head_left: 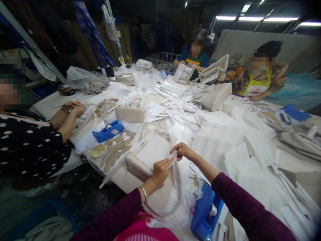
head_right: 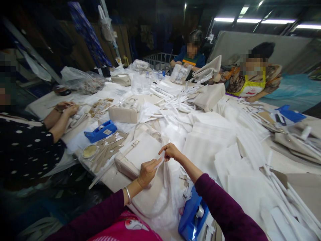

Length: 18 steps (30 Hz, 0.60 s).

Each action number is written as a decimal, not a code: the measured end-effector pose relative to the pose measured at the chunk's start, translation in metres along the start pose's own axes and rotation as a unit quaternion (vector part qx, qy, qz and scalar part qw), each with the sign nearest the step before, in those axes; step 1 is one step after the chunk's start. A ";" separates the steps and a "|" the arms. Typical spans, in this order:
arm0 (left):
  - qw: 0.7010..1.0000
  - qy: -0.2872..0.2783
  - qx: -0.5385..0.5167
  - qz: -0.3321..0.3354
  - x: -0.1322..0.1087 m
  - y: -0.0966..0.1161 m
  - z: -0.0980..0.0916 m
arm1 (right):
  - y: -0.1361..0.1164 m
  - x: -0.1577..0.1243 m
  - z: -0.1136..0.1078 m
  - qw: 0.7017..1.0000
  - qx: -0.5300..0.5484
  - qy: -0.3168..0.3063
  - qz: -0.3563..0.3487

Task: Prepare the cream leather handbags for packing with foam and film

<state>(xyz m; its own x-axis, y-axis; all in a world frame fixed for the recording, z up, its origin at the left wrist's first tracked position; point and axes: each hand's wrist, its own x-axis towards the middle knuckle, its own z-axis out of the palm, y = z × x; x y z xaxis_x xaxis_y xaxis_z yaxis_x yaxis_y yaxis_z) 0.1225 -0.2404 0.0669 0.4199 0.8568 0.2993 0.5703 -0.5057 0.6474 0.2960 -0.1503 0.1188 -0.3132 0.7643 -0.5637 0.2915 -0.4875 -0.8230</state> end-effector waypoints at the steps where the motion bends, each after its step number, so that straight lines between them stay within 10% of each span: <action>1: 0.999 -0.006 0.026 0.018 0.000 -0.002 0.001 | 0.000 -0.001 0.000 1.000 -0.002 0.004 0.003; 18: 0.980 -0.030 0.158 0.116 0.002 -0.008 -0.006 | 0.006 -0.009 -0.013 0.989 0.003 -0.136 -0.065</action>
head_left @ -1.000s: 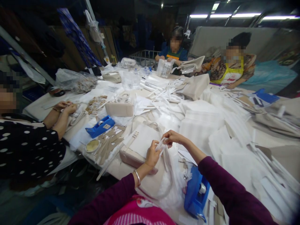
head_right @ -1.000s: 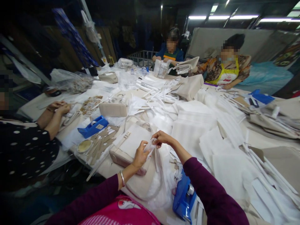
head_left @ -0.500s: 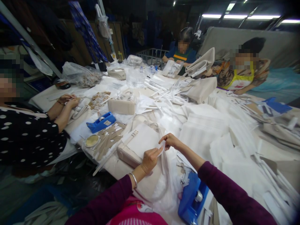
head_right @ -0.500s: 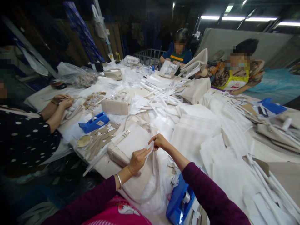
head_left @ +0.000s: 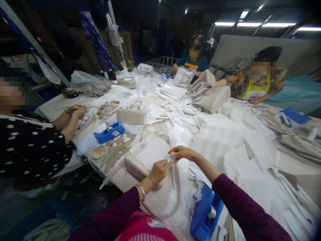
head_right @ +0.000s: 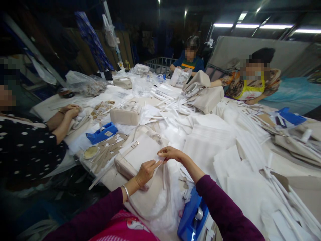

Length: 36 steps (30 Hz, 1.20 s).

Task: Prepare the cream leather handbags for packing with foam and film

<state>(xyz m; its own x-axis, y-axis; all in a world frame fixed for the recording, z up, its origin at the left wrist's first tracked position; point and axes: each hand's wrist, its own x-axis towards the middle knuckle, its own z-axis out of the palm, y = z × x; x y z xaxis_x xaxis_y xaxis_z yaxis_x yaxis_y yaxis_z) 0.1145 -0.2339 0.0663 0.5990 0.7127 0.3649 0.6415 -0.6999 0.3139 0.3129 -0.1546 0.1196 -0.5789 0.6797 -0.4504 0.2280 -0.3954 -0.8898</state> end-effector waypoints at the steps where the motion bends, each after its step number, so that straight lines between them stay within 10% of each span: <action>1: 1.000 -0.008 -0.002 -0.005 0.000 0.001 -0.001 | 0.002 0.002 0.003 0.999 -0.031 0.018 -0.006; 8: 0.956 -0.042 -0.247 -0.152 0.001 0.006 -0.020 | 0.010 0.012 0.018 0.980 -0.157 0.122 -0.018; 13: 0.707 -0.048 -0.598 -0.374 0.022 -0.002 -0.032 | 0.001 0.009 0.019 0.974 -0.184 0.122 -0.050; 16: 0.624 -0.041 -0.662 -0.414 0.037 0.001 -0.029 | -0.003 0.010 0.021 0.972 -0.193 0.120 -0.056; 28: 0.680 0.044 -0.597 -0.424 0.043 0.005 -0.018 | -0.021 0.008 0.050 0.904 -0.308 0.270 -0.122; 32: 0.673 0.057 -0.625 -0.392 0.043 -0.010 -0.008 | 0.013 0.028 0.069 0.861 -0.140 0.464 -0.155; 36: 0.662 0.046 -0.657 -0.359 0.042 -0.020 -0.001 | 0.051 0.048 0.080 0.837 0.039 0.521 -0.162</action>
<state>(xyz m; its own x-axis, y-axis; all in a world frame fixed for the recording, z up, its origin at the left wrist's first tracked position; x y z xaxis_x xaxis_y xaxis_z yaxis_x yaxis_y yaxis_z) 0.1265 -0.1903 0.0759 0.2948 0.9201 -0.2579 -0.2612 0.3372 0.9045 0.2342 -0.1912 0.0585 0.4062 0.9128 -0.0426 0.1164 -0.0979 -0.9884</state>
